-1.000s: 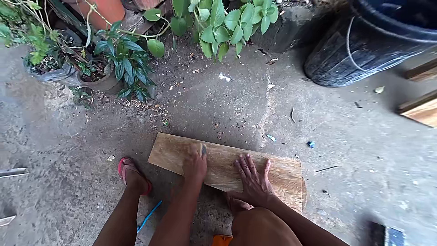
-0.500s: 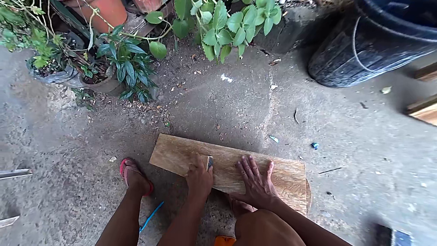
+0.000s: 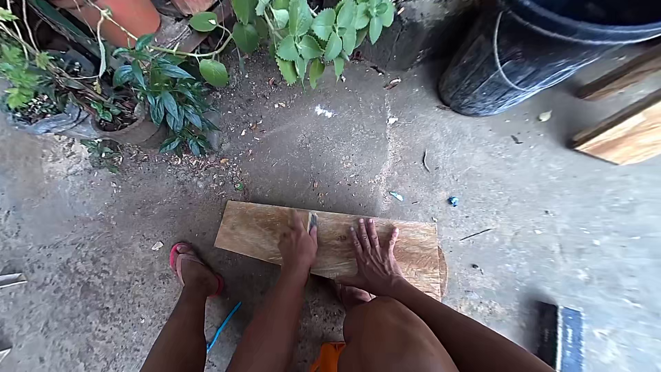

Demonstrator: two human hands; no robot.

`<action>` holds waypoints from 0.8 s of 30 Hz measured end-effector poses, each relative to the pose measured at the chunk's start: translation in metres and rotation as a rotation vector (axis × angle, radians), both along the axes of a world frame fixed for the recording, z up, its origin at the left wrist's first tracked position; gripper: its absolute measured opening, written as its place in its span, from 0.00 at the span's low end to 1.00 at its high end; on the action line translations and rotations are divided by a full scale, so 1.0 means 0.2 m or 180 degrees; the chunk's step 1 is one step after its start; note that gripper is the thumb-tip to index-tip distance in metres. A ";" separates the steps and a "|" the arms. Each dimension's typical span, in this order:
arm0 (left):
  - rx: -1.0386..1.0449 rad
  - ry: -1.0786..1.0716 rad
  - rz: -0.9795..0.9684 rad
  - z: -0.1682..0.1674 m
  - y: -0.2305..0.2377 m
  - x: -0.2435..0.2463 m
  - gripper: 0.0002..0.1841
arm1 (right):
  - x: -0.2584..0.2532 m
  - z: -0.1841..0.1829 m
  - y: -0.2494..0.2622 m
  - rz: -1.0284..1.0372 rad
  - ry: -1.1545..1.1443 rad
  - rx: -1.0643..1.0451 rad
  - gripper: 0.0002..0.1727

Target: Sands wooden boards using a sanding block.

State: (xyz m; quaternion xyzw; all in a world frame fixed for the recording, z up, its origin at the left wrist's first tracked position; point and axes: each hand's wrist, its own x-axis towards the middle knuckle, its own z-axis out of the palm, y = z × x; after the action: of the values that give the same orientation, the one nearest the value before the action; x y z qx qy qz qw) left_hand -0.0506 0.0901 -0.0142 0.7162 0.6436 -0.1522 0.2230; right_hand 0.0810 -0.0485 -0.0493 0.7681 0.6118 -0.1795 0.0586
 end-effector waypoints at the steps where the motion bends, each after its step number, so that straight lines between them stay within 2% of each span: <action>1: -0.0042 0.0084 0.0065 -0.01 0.07 0.03 0.45 | 0.00 0.00 0.00 0.0004 0.0002 0.0013 0.87; 3: -0.0022 0.0130 0.0010 -0.03 0.06 0.02 0.46 | 0.00 0.00 0.00 -0.0018 0.0027 -0.0012 0.87; 6: 0.0141 -0.0125 -0.0408 0.00 -0.25 -0.06 0.47 | 0.01 0.01 0.01 0.0005 0.0043 -0.0017 0.86; 8: 0.0128 -0.0005 -0.0466 0.01 -0.34 -0.07 0.46 | 0.00 0.01 0.02 -0.0005 0.0081 -0.0077 0.86; 14: -0.0043 0.0182 -0.0083 0.01 0.05 0.14 0.45 | 0.00 0.00 0.02 0.0027 0.0073 -0.0175 0.87; 17: 0.0142 -0.0053 -0.0462 0.00 -0.18 0.07 0.46 | 0.01 0.01 0.01 0.0040 0.0051 -0.0138 0.87; 19: 0.0132 0.0050 -0.0662 0.03 -0.31 0.04 0.46 | 0.01 0.01 0.02 0.0045 0.0030 -0.0123 0.85; 21: 0.0071 0.0035 -0.0605 0.05 -0.27 0.08 0.46 | 0.01 0.02 0.03 0.0049 0.0066 -0.0269 0.86; 24: -0.0063 0.0062 -0.0411 0.06 -0.03 0.24 0.44 | 0.01 0.00 0.02 0.0045 0.0065 -0.0225 0.87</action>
State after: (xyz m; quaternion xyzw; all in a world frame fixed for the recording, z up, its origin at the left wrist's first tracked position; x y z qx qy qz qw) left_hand -0.0032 0.0832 -0.0016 0.7524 0.5967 -0.1796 0.2136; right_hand 0.0824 -0.0435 -0.0484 0.7594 0.6111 -0.2084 0.0807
